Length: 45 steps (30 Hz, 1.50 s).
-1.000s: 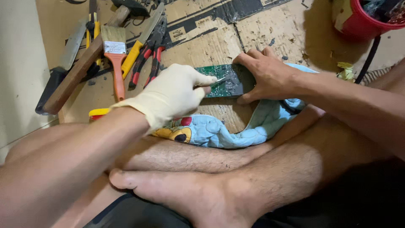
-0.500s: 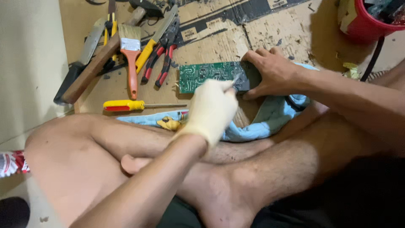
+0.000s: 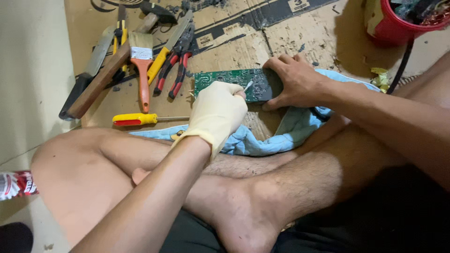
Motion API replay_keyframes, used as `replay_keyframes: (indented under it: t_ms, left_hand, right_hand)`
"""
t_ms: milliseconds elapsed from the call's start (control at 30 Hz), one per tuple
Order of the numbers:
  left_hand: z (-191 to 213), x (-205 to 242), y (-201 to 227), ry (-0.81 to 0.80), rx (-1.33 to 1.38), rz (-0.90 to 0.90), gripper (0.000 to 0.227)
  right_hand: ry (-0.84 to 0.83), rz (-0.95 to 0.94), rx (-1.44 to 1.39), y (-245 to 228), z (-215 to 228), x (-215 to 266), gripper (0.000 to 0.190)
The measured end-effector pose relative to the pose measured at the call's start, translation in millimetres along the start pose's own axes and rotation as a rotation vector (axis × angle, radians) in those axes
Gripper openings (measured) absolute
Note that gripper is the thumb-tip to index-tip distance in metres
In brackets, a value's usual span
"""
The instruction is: The person sits on the floor and uses a small metal tool to scrape residue off a green circuit board. They then use a brush to sweep away debris from the board's surface.
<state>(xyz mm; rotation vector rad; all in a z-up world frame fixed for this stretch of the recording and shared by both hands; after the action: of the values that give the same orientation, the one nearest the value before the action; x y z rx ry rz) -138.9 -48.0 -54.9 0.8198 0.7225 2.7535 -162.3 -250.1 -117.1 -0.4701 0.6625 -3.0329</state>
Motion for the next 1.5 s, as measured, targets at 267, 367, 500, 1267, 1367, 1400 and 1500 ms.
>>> replay_keyframes:
  t_ms: [267,367,500,1267,1367,1400,1500]
  left_hand:
    - [-16,-3,4,-0.047,0.094,0.075,0.035]
    - [-25,-12,4,-0.01,0.169,0.095,0.033]
    - [-34,9,20,0.017,0.284,0.202,0.033]
    - [-31,1,32,0.082,0.175,0.17,0.032]
    - [-11,-16,32,0.065,0.104,0.141,0.031]
    - [-6,-20,30,0.059,0.073,0.135,0.031]
    - [-7,-17,19,0.036,0.007,0.123,0.032]
  right_hand:
    - [0.005,0.007,0.036,5,-6,-5,0.098]
    - [0.027,0.001,-0.004,12,-15,-16,0.098]
    - [0.066,-0.045,-0.023,7,-15,-9,0.095]
    - [0.196,-0.168,-0.016,0,-25,-3,0.088]
    - [0.18,-0.153,-0.041,-2,-19,-1,0.087]
    - [0.154,-0.143,-0.051,-4,-19,1,0.084]
    - [0.142,-0.068,-0.053,-9,-13,4,0.079]
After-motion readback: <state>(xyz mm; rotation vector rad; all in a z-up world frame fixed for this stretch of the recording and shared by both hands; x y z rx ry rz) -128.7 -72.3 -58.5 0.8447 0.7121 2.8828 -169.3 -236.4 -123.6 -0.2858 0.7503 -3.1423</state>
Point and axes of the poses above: each hand's wrist, its own x-axis away from the middle knuckle, its own z-axis out of the back of the hand, y = z × x, the point moved 3 cm from there along -x, towards the middle knuckle, and after that the axes turned 2 degrees about x, right-handed, at the moved point
